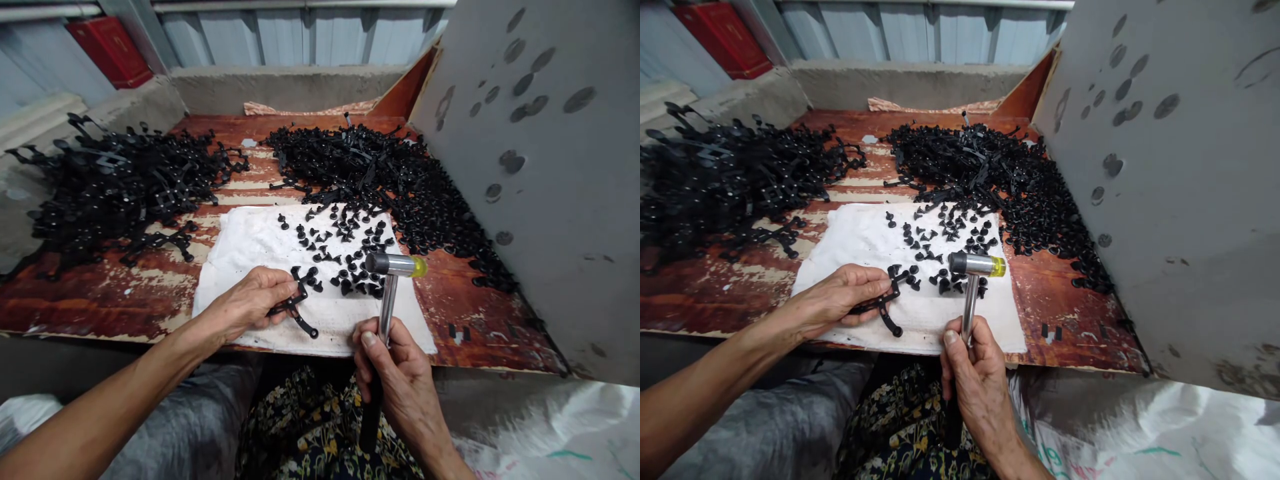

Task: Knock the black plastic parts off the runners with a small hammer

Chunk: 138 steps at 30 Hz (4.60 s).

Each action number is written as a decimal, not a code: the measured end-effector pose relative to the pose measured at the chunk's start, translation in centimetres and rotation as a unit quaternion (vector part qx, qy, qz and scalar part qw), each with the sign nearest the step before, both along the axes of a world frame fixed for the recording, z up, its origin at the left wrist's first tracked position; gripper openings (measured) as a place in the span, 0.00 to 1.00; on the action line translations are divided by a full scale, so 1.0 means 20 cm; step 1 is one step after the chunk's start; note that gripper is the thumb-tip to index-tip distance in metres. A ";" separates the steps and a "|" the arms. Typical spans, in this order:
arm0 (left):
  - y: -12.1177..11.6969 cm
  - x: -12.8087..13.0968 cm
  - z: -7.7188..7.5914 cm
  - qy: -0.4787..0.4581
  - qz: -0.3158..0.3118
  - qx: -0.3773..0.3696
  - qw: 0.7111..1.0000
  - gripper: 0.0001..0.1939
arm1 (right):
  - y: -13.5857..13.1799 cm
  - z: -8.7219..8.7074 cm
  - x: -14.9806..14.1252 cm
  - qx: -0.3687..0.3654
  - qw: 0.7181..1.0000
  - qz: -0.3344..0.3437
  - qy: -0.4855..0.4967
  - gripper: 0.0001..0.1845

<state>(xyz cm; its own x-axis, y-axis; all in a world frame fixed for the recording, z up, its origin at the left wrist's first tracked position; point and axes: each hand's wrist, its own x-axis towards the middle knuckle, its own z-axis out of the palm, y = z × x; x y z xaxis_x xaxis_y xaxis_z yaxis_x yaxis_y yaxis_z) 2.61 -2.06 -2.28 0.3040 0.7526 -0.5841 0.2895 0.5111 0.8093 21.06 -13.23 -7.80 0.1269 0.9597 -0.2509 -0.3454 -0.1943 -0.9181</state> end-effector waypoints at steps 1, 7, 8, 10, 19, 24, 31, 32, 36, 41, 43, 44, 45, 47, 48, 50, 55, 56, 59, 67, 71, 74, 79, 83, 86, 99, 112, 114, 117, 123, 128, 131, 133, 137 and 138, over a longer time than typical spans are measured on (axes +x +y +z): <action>0.00 0.00 0.00 0.001 0.003 -0.003 1.000 0.18 | 0.00 0.00 0.00 -0.002 1.000 0.002 -0.002 0.15; 0.01 0.03 0.03 0.011 0.026 -0.026 0.999 0.16 | 0.00 0.04 0.03 -0.008 0.999 0.022 -0.040 0.17; 0.01 0.03 0.03 0.017 0.025 -0.026 0.999 0.15 | 0.00 0.06 0.05 -0.006 0.997 0.032 -0.070 0.16; 0.01 0.03 0.04 0.029 0.017 -0.021 0.999 0.14 | 0.01 0.09 0.10 0.028 0.983 0.048 -0.174 0.16; 0.06 0.04 0.10 0.130 -0.075 0.023 0.988 0.17 | 0.12 0.18 0.21 0.298 0.789 0.164 -0.511 0.35; 0.09 0.03 0.10 0.161 -0.106 0.032 0.981 0.14 | 0.15 0.24 0.21 0.311 0.709 0.211 -0.596 0.33; 0.11 -0.01 0.04 0.152 -0.148 0.042 0.976 0.15 | 0.12 0.26 0.22 0.359 0.736 0.155 -0.553 0.40; 0.11 -0.01 0.04 0.154 -0.145 0.043 0.976 0.14 | 0.13 0.26 0.22 0.354 0.726 0.165 -0.567 0.41; 0.10 0.00 0.06 0.155 -0.124 0.037 0.979 0.14 | 0.12 0.25 0.23 0.331 0.711 0.198 -0.588 0.42; 0.10 0.01 0.07 0.148 -0.131 0.031 0.980 0.15 | 0.12 0.26 0.22 0.354 0.723 0.165 -0.570 0.44; 0.11 0.00 0.05 0.158 -0.132 0.038 0.978 0.14 | 0.13 0.25 0.21 0.332 0.699 0.214 -0.596 0.44; 0.11 0.00 0.05 0.163 -0.134 0.043 0.977 0.14 | 0.13 0.25 0.21 0.324 0.700 0.223 -0.596 0.44; 0.11 0.00 0.04 0.167 -0.137 0.046 0.975 0.15 | 0.13 0.24 0.21 0.324 0.710 0.209 -0.589 0.44; 0.11 -0.01 0.03 0.168 -0.146 0.051 0.974 0.16 | 0.13 0.23 0.21 0.327 0.730 0.171 -0.575 0.44; 0.11 -0.01 0.02 0.168 -0.150 0.053 0.973 0.16 | 0.13 0.23 0.21 0.329 0.727 0.171 -0.578 0.45; 0.11 -0.01 0.01 0.166 -0.153 0.063 0.972 0.15 | 0.13 0.23 0.21 0.318 0.708 0.209 -0.594 0.46; 0.11 -0.02 -0.02 0.146 -0.150 0.080 0.975 0.14 | 0.13 0.23 0.21 0.322 0.724 0.184 -0.581 0.46; 0.11 -0.02 -0.03 0.142 -0.149 0.083 0.975 0.14 | 0.13 0.23 0.21 0.320 0.712 0.192 -0.595 0.47; 0.11 -0.03 -0.03 0.130 -0.145 0.095 0.976 0.13 | 0.14 0.23 0.21 0.305 0.696 0.214 -0.613 0.46; 0.03 -0.14 0.05 0.076 -0.127 0.054 0.987 0.18 | 0.05 0.18 0.25 0.270 0.694 0.215 -0.632 0.42; 0.00 -0.19 0.05 0.074 -0.150 0.053 0.984 0.22 | 0.03 0.17 0.23 0.260 0.720 0.235 -0.599 0.38; 0.00 -0.20 0.04 0.077 -0.174 0.056 0.980 0.22 | 0.02 0.17 0.23 0.264 0.780 0.210 -0.528 0.34; 0.02 -0.14 0.02 0.059 -0.257 0.109 0.958 0.19 | 0.01 0.16 0.24 0.219 0.849 0.086 -0.473 0.30; 0.02 -0.06 0.03 0.052 -0.287 0.116 0.950 0.17 | -0.01 0.12 0.26 0.199 0.866 0.078 -0.452 0.28; 0.02 -0.04 0.03 0.062 -0.298 0.127 0.944 0.17 | -0.02 0.10 0.26 0.187 0.875 0.080 -0.438 0.27; 0.03 -0.03 0.01 0.083 -0.301 0.152 0.938 0.18 | -0.02 0.08 0.26 0.169 0.882 0.094 -0.429 0.26; 0.03 -0.01 0.03 0.089 -0.313 0.151 0.933 0.15 | -0.01 0.08 0.26 0.187 0.890 0.090 -0.406 0.26; 0.03 -0.01 0.02 0.091 -0.315 0.154 0.932 0.16 | -0.01 0.08 0.26 0.186 0.891 0.094 -0.404 0.26; 0.03 -0.01 0.02 0.097 -0.321 0.159 0.929 0.16 | -0.01 0.08 0.26 0.183 0.891 0.098 -0.404 0.26; 0.04 -0.04 0.00 0.089 -0.321 0.155 0.930 0.17 | -0.01 0.08 0.27 0.189 0.893 0.094 -0.397 0.26; 0.04 -0.05 0.00 0.086 -0.336 0.157 0.925 0.18 | 0.00 0.08 0.27 0.188 0.895 0.097 -0.393 0.26; 0.05 -0.05 0.00 0.086 -0.341 0.157 0.923 0.18 | 0.00 0.07 0.27 0.191 0.895 0.095 -0.391 0.25; 0.05 -0.05 0.00 0.084 -0.341 0.158 0.923 0.18 | 0.00 0.07 0.27 0.190 0.896 0.097 -0.388 0.25; 0.06 -0.05 0.00 0.077 -0.340 0.158 0.924 0.17 | 0.00 0.07 0.27 0.178 0.900 0.103 -0.384 0.26; 0.06 -0.05 0.00 0.075 -0.340 0.159 0.924 0.17 | 0.00 0.08 0.27 0.175 0.901 0.103 -0.384 0.26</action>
